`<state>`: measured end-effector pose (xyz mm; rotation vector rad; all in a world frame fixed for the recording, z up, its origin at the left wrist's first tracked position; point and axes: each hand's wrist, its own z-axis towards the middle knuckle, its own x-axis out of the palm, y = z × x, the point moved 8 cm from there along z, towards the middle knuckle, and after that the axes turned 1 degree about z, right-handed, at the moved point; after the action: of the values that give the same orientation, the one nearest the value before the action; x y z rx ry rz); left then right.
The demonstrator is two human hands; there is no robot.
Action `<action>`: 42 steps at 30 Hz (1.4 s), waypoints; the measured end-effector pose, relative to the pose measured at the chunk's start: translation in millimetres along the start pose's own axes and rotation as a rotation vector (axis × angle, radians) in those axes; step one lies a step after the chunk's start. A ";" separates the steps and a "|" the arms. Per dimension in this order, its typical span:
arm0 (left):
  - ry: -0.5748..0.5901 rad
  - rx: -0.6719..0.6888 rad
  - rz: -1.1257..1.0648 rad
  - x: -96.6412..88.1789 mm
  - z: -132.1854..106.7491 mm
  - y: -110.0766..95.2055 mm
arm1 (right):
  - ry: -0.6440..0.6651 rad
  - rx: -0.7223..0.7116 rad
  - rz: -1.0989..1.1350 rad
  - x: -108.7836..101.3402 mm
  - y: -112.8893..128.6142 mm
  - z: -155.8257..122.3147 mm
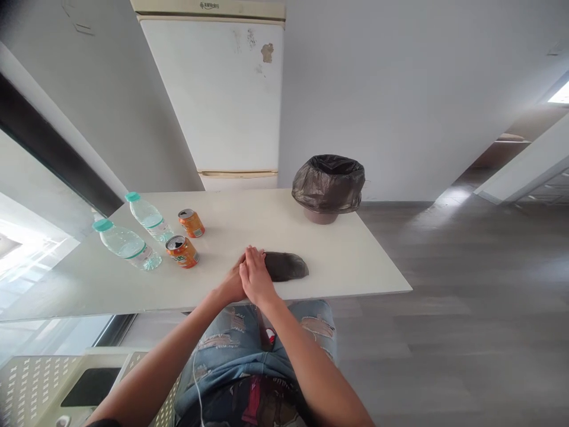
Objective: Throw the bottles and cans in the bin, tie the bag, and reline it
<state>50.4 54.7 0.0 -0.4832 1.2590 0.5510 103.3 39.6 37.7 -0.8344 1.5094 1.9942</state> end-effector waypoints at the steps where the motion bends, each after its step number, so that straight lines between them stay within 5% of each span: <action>1: -0.009 0.000 0.002 1.6 -0.3 1.4 | 0.018 0.022 0.018 5.6 -1.8 3.6; 5: 0.022 -0.010 0.006 5.8 -0.2 2.4 | 0.059 0.080 0.003 10.5 -11.2 10.6; 15: 0.092 -0.104 -0.018 -11.1 6.6 -4.2 | 0.142 0.228 -0.140 -16.0 -47.6 1.7; 27: 0.101 -0.117 0.031 -16.5 6.6 -5.6 | 0.026 0.131 -0.421 -29.0 -70.7 -9.5; 42: 0.015 -0.101 0.008 -17.5 5.2 -5.7 | -0.036 0.231 -0.432 -59.2 -97.8 -19.5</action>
<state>54.1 51.4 18.4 -0.5678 1.2526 0.6212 216.4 44.7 12.4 -0.9282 1.3675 1.4860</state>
